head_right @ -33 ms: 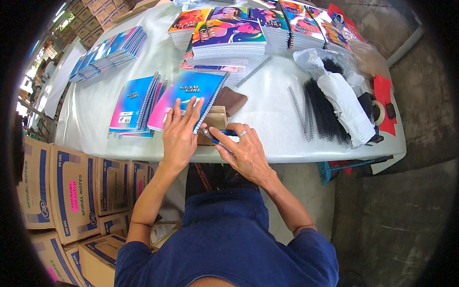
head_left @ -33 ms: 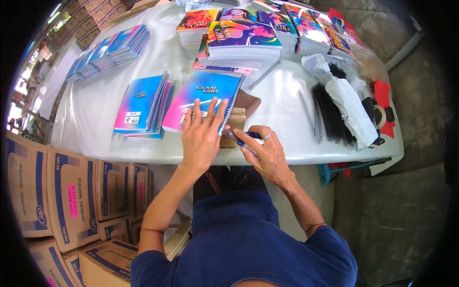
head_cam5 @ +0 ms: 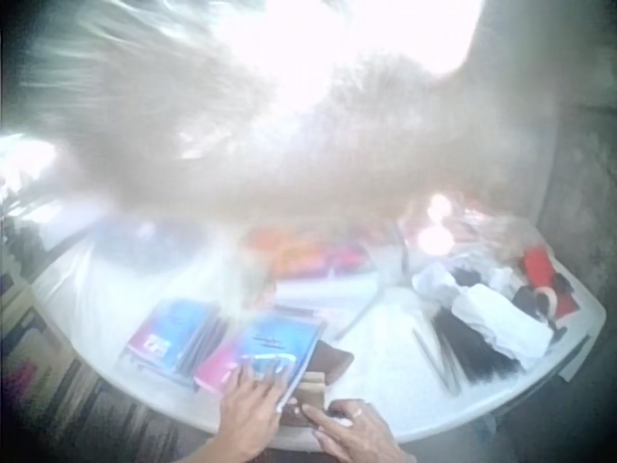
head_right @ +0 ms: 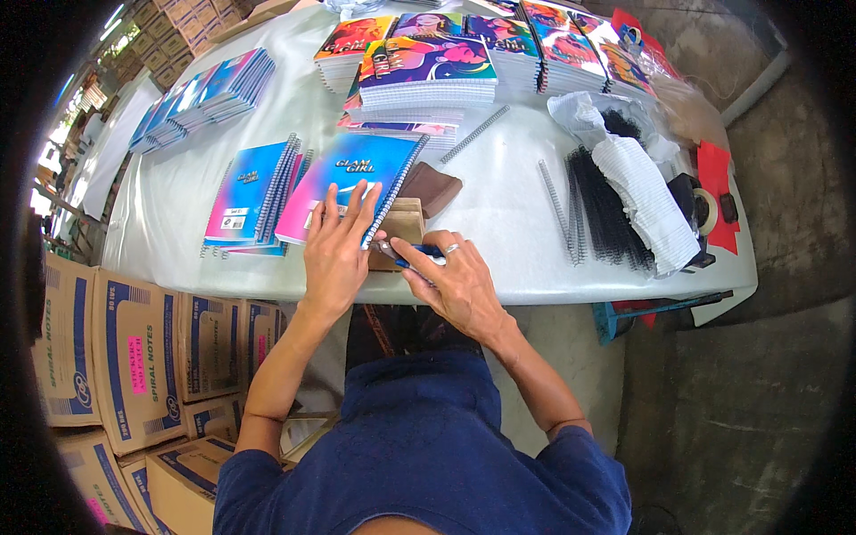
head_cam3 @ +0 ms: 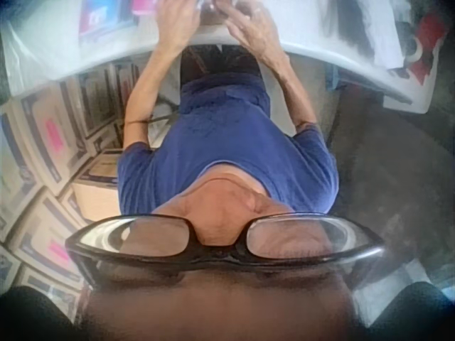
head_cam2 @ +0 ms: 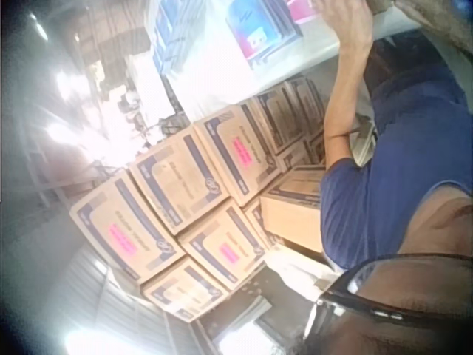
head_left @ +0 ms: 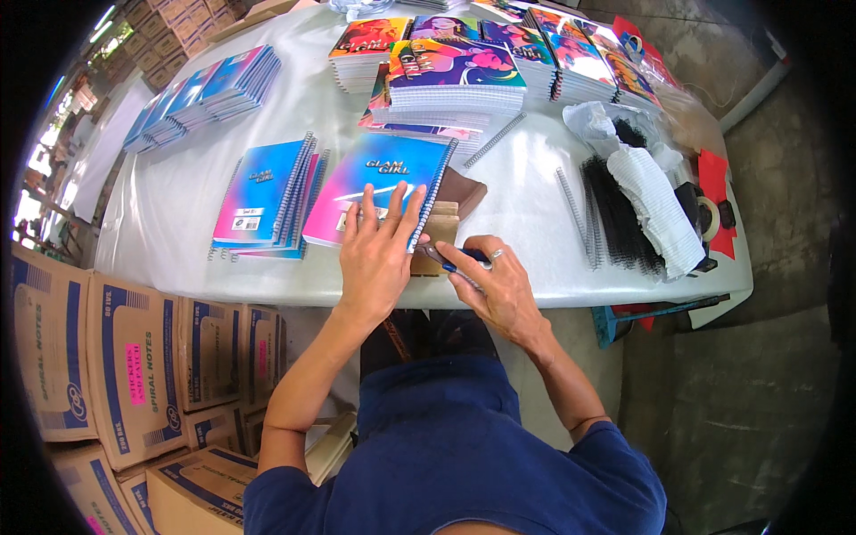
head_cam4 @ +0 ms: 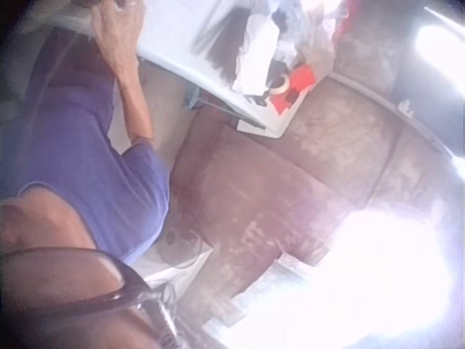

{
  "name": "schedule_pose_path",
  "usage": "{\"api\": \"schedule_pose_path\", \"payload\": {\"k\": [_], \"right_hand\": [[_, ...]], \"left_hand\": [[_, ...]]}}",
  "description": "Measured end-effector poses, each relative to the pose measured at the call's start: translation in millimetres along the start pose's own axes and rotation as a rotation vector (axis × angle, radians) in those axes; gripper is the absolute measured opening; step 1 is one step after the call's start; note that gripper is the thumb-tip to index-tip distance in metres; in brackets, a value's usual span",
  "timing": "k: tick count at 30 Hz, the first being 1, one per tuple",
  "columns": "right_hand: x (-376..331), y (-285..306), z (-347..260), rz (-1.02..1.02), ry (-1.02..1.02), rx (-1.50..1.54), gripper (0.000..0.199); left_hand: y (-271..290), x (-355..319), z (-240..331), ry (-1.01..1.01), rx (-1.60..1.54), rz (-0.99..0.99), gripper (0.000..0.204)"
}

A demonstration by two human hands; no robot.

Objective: The person assembles spiral notebooks. They align a stack of notebook covers and pages on a wooden block, thread a metal coil through the side holes by hand, and use pliers to crimp the ends of the coil. They repeat this process for several notebooks and stack them on the table.

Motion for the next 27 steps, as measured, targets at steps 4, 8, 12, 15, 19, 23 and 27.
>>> {"api": "schedule_pose_path", "payload": {"k": [4,8,12,15,19,23,27], "right_hand": [[-11,-38,33,-0.545,-0.731,0.761,0.034],[34,5,18,-0.199,-0.022,0.358,0.030],[50,40,86,0.082,-0.262,-0.100,0.029],[30,24,160,0.060,-0.144,-0.417,0.032],[34,20,153,0.166,0.000,-0.534,0.049],[88,1,96,0.330,-0.082,0.222,0.081],[139,-72,38,0.203,-0.271,1.099,0.080]], "left_hand": [[2,-4,-5,-0.014,0.012,0.008,0.071],[24,11,-26,-0.006,0.014,0.068,0.064],[79,42,-137,0.210,0.144,0.216,0.060],[120,46,-156,0.163,0.096,0.342,0.061],[114,8,-221,0.328,-0.355,0.320,0.056],[115,5,-224,0.461,-1.047,0.467,0.081],[81,11,-230,0.419,-1.476,0.511,0.089]]}}
Point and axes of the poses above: each hand's wrist, its own x-axis towards the middle knuckle, its own y-axis out of the back of the hand, z = x × y, the point moved 9 cm from there along x, towards the middle knuckle, and after that the axes turned 5 degrees about z, right-handed, at the moved point
